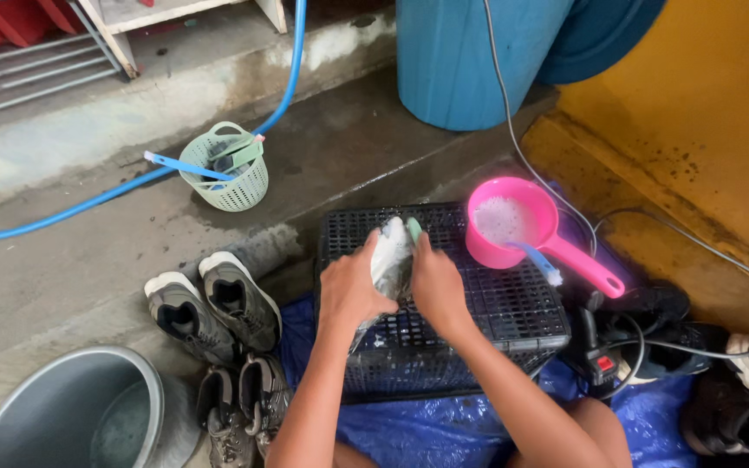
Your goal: The person scrubs a single sneaker with a brush and soapy water, focusing on the sole and sides. They repeatedly dip the brush into a pink container of soapy water and continue scrubbing the shoe on a black crate.
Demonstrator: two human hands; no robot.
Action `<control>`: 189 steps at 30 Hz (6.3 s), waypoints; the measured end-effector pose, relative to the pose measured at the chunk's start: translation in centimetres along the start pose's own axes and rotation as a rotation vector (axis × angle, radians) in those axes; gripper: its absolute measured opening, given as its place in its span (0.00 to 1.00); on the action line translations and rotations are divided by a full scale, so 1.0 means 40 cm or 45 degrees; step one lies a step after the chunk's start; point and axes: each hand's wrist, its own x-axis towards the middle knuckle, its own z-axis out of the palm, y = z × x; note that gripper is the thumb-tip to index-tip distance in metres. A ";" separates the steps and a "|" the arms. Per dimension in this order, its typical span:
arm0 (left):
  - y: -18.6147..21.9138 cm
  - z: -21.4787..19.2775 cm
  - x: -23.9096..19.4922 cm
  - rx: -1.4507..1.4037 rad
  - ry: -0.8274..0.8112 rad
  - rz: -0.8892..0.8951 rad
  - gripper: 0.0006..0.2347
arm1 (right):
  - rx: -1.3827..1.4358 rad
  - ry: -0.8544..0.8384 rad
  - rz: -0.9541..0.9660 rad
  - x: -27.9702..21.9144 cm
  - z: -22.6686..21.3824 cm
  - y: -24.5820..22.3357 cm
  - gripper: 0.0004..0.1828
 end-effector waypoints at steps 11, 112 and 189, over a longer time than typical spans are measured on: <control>0.019 -0.001 -0.026 -0.021 0.052 0.036 0.58 | 0.076 -0.070 0.219 0.069 0.177 0.093 0.24; -0.034 0.082 -0.118 -0.335 0.734 0.197 0.20 | 0.268 0.123 0.113 -0.207 0.042 0.384 0.24; 0.107 0.109 -0.116 -0.074 0.361 -0.200 0.51 | 0.062 -0.300 -0.080 -0.118 -0.161 -0.059 0.34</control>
